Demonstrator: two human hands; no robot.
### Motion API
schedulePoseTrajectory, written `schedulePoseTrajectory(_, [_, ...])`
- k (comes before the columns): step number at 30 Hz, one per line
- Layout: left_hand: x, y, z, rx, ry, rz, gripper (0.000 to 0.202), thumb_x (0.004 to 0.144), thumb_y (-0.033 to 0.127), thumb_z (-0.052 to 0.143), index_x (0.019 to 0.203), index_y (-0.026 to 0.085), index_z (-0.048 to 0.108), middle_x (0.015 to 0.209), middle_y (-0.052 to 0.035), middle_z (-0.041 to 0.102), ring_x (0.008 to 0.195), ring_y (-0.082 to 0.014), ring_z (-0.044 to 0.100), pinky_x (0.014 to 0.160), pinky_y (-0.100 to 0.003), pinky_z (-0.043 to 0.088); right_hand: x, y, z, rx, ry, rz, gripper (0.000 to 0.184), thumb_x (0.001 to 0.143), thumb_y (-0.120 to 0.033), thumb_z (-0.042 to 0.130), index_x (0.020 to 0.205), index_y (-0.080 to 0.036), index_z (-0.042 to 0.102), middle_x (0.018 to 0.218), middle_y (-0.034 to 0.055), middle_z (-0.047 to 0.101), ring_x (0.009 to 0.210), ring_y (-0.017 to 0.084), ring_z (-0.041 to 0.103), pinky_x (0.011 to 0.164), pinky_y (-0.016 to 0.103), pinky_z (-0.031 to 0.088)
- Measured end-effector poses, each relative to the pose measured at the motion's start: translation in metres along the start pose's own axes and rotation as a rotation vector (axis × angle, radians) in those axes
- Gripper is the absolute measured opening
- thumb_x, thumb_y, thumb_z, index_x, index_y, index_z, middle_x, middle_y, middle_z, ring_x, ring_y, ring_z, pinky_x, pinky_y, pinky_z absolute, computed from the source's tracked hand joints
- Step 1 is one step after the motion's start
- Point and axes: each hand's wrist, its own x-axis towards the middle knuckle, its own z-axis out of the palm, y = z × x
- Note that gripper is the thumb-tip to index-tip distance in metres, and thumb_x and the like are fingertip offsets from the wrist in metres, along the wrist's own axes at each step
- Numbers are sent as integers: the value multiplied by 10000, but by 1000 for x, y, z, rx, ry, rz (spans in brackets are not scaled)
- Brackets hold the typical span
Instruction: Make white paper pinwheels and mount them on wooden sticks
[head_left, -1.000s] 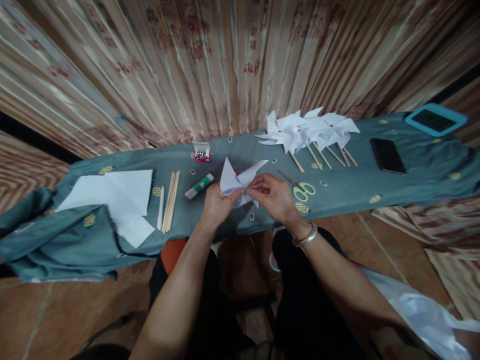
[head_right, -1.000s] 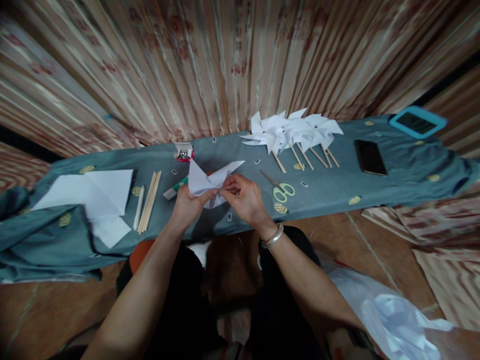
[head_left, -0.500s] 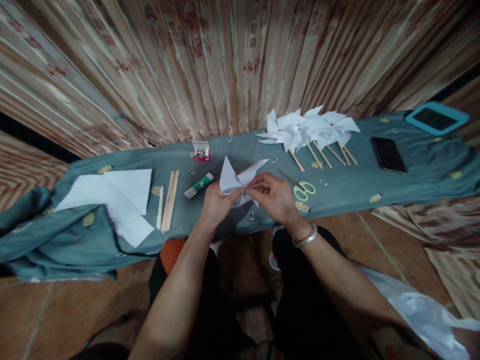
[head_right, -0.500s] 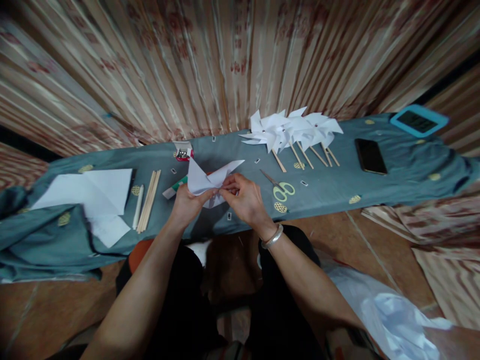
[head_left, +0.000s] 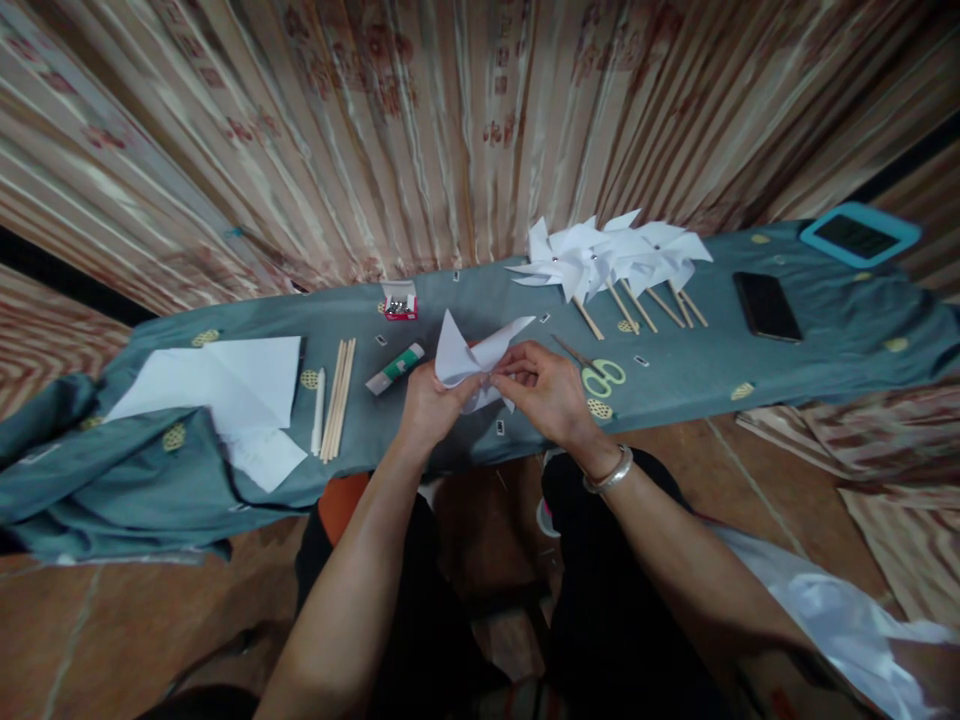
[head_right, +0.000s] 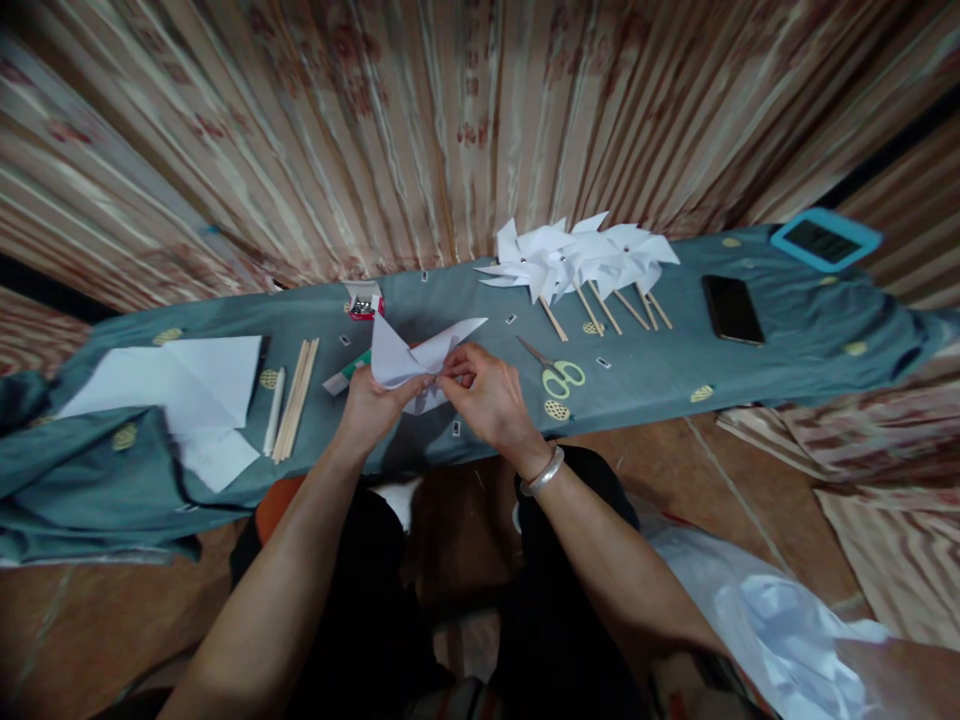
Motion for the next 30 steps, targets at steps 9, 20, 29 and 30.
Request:
schedulePoseTrajectory(9, [-4, 2, -4, 5, 7, 0, 345, 620, 316, 765, 901, 115, 748, 829, -57, 764, 757, -214, 693, 725, -311, 541, -3, -6, 0, -49, -10, -23, 108, 753, -202, 685, 842, -215, 624, 808, -2, 745, 726, 165, 700, 635, 263, 481])
schedulePoseTrajectory(20, [-9, 2, -8, -25, 41, 14, 241, 588, 305, 771, 738, 120, 733, 694, -29, 721, 622, -169, 627, 610, -263, 483, -5, -7, 4, -18, -30, -28, 111, 752, -189, 700, 828, -218, 625, 773, -6, 742, 721, 173, 709, 632, 259, 490])
schedulePoseTrajectory(29, [-15, 2, -13, 7, 63, 4, 216, 596, 304, 763, 689, 114, 721, 651, -27, 703, 591, -160, 608, 579, -250, 461, -6, -5, 9, 82, -69, -27, 131, 741, -207, 719, 824, -215, 619, 771, -2, 749, 719, 171, 715, 631, 251, 498])
schedulePoseTrajectory(30, [-15, 2, -14, 8, 64, 3, 218, 596, 307, 762, 688, 114, 720, 650, -26, 702, 591, -161, 608, 579, -250, 461, -6, -6, 10, 79, -69, -26, 133, 739, -208, 721, 823, -215, 619, 768, -3, 749, 713, 170, 713, 626, 250, 494])
